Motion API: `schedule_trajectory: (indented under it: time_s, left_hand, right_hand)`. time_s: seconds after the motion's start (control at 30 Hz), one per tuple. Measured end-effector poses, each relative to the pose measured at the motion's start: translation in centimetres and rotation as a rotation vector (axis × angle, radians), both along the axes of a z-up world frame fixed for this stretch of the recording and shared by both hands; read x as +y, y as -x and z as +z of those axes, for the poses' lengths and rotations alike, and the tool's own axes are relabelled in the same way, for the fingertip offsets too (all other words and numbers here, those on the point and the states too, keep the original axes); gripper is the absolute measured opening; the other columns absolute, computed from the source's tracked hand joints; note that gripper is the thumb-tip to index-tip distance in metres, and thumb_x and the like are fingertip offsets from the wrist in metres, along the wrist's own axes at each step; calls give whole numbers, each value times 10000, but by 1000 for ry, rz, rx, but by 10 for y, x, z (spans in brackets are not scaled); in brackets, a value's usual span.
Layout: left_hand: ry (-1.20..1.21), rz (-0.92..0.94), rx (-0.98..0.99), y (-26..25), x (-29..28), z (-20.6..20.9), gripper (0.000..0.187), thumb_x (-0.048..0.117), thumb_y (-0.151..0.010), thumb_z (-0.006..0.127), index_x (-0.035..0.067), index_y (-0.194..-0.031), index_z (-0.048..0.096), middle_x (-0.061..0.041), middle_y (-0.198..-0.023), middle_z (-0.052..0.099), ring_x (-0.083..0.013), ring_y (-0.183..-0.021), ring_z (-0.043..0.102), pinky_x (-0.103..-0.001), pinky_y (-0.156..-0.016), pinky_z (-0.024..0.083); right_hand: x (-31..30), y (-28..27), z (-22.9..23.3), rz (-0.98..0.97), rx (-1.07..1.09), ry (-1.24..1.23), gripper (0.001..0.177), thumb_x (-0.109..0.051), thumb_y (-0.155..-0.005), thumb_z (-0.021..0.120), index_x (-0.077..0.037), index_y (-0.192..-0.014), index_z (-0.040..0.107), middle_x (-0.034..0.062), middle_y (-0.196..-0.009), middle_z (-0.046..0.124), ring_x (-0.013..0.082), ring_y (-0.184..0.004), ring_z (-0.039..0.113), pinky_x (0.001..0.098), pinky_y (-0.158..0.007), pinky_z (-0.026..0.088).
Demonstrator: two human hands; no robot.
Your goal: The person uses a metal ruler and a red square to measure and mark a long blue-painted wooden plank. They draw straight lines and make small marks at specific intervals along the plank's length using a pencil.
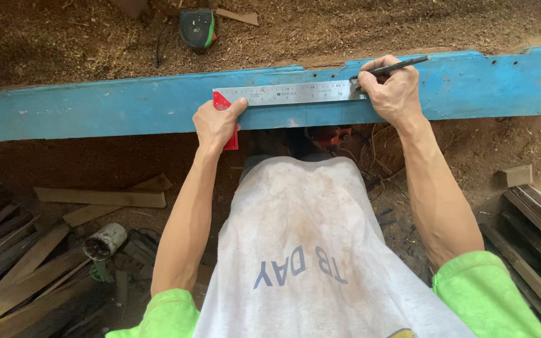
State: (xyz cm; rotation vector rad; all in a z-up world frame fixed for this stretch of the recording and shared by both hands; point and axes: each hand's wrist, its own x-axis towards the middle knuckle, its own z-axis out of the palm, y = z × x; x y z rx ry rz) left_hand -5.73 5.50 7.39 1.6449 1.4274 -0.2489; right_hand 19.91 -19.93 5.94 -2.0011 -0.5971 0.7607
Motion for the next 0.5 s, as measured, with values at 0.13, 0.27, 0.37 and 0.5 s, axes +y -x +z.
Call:
schedule_trajectory:
  time_s: [0.13, 0.27, 0.37, 0.5]
  left_hand:
    - [8, 25, -6, -1, 0, 0, 439, 461, -791, 829, 38, -747, 721, -71, -635, 719, -172, -548, 718, -313, -613, 570]
    - [11, 58, -36, 0, -2, 0, 428, 455, -783, 827, 44, -744, 717, -59, -639, 720, -169, -546, 721, -313, -595, 573]
    - [-13, 24, -25, 0, -2, -1, 427, 462, -787, 827, 53, -737, 717, -68, -617, 710, -174, -536, 714, -312, -608, 569]
    - [-23, 17, -25, 2, -3, -1, 442, 457, -794, 823, 40, -714, 703, -67, -608, 703, -174, -533, 721, -311, -610, 574]
  right_hand:
    - [1, -1, -1, -8, -22, 10, 146, -145, -988, 751, -5, -1023, 733, 62, -853, 751, 88, -741, 678, 245, -640, 538]
    - [1, 0, 0, -11, -34, 47, 144, -146, -980, 751, -5, -1009, 738, 64, -828, 747, 90, -717, 666, 250, -624, 526]
    - [2, 1, 0, -28, -23, 16, 150, -153, -992, 752, -6, -1013, 730, 55, -841, 745, 85, -723, 674, 245, -624, 533]
    - [1, 4, 2, -28, -21, -5, 128, -128, -991, 741, -3, -1014, 726, 62, -853, 747, 94, -747, 691, 244, -656, 552]
